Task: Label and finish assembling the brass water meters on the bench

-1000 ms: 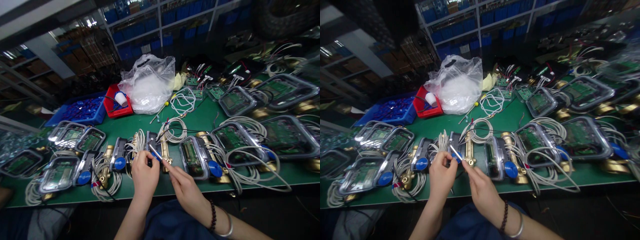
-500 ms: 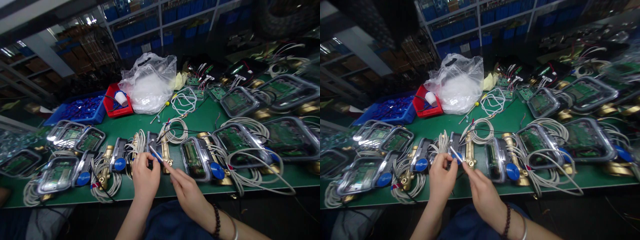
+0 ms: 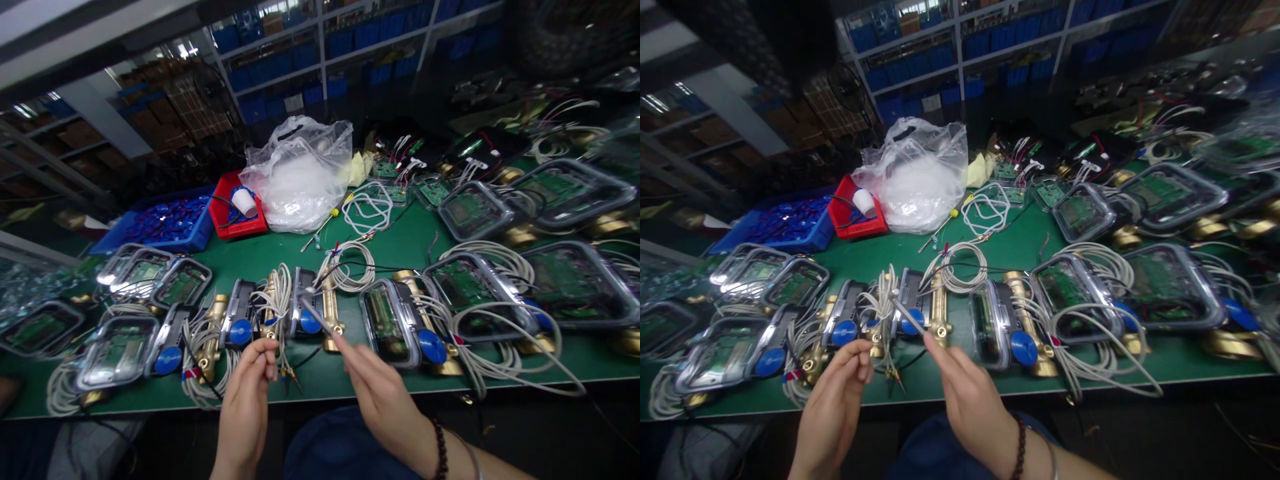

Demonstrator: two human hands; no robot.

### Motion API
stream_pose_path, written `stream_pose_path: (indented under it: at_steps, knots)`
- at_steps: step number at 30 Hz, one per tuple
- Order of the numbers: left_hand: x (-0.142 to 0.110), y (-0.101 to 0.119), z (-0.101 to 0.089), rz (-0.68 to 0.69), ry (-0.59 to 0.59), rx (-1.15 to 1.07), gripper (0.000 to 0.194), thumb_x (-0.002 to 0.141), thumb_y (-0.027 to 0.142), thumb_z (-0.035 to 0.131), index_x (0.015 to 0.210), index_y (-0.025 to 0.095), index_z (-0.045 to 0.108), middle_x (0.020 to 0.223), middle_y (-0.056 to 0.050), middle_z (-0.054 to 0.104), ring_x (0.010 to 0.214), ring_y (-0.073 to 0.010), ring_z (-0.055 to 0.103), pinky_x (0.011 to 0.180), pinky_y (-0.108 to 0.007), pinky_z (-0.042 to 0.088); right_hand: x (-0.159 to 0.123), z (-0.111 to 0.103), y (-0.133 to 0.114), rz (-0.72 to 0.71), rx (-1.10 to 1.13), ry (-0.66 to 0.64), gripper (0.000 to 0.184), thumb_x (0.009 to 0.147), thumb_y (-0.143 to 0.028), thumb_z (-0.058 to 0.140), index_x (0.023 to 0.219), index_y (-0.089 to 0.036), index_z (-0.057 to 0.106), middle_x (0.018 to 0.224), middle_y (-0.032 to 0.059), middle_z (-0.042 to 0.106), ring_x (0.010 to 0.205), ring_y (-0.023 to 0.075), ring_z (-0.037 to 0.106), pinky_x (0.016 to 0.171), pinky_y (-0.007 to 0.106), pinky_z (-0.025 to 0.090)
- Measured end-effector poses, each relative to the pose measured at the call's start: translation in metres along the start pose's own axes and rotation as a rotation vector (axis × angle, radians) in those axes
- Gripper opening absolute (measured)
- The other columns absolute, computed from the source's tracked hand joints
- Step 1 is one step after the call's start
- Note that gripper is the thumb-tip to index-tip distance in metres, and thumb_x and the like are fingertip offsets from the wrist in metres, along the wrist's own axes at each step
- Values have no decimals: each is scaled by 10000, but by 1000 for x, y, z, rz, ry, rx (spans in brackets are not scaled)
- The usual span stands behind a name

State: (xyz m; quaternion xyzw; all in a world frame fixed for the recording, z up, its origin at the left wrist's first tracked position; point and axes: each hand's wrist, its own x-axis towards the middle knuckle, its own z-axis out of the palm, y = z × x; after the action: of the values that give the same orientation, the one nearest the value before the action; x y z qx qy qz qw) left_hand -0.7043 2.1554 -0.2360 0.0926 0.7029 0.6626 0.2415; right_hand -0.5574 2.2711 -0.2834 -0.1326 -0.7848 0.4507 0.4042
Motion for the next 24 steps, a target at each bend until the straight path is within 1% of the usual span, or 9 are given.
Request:
stream_pose_path:
  at_steps: [2,4,6,8,11,15,19,22,24]
  knots:
    - [-4,4,-2,-101,5,-85,362,605,404,761,837,137,684,688,-23,578,628,-125,509,607,-244,461,1,-1,-1,80,-16,-70,528,913,-31,387,1397,-239,421,875,50,630,756,119,616,722,180,538]
    - [-5,5,-3,-157,22,-120,456,535,415,820,865,127,691,738,-47,624,633,-131,538,621,-260,487,2,-2,-3,71,-13,-16,509,921,-44,395,1395,-226,425,870,52,631,758,123,617,734,184,536]
    - [-6,5,-2,-170,21,-130,538,509,437,841,922,134,677,796,-66,663,620,-133,558,606,-269,501,2,-2,-3,-6,-8,55,529,919,-39,395,1411,-233,398,895,59,633,784,132,619,750,203,535]
    - [-5,3,-1,-161,0,-124,560,534,460,836,965,157,647,828,-70,687,609,-131,574,582,-259,503,1,-2,-1,-15,-29,16,520,920,-44,380,1405,-230,409,883,61,630,771,139,623,726,212,541]
    - [-5,-2,1,-133,-25,-98,497,574,514,807,878,164,628,767,-60,693,595,-130,590,555,-236,496,0,-2,1,101,-64,-115,469,927,-73,361,1365,-199,470,823,55,615,718,135,619,684,202,544]
    - [-3,-10,9,-20,-65,15,466,573,559,784,739,139,669,594,-24,621,525,-121,551,496,-215,462,-2,-18,-8,62,-13,-16,501,930,-67,381,1396,-246,421,823,31,594,725,110,599,703,175,526]
    - [-3,-7,38,136,-242,181,315,654,460,751,754,162,730,799,-63,677,623,-139,590,583,-239,499,-14,-53,-18,24,-51,71,529,920,-57,424,1395,-290,414,859,20,610,756,112,610,719,183,528]
    - [-8,3,72,151,-442,302,220,693,379,709,792,185,741,773,-62,695,651,-176,621,623,-277,520,-32,-78,-18,48,-152,217,523,911,-67,447,1379,-299,437,845,15,621,741,123,616,702,203,540]
    - [-13,9,96,252,-544,395,150,734,319,662,795,203,735,737,-49,697,667,-186,630,646,-292,521,-47,-90,-17,123,-233,358,508,908,-85,469,1365,-307,456,850,12,632,738,128,623,710,218,548]
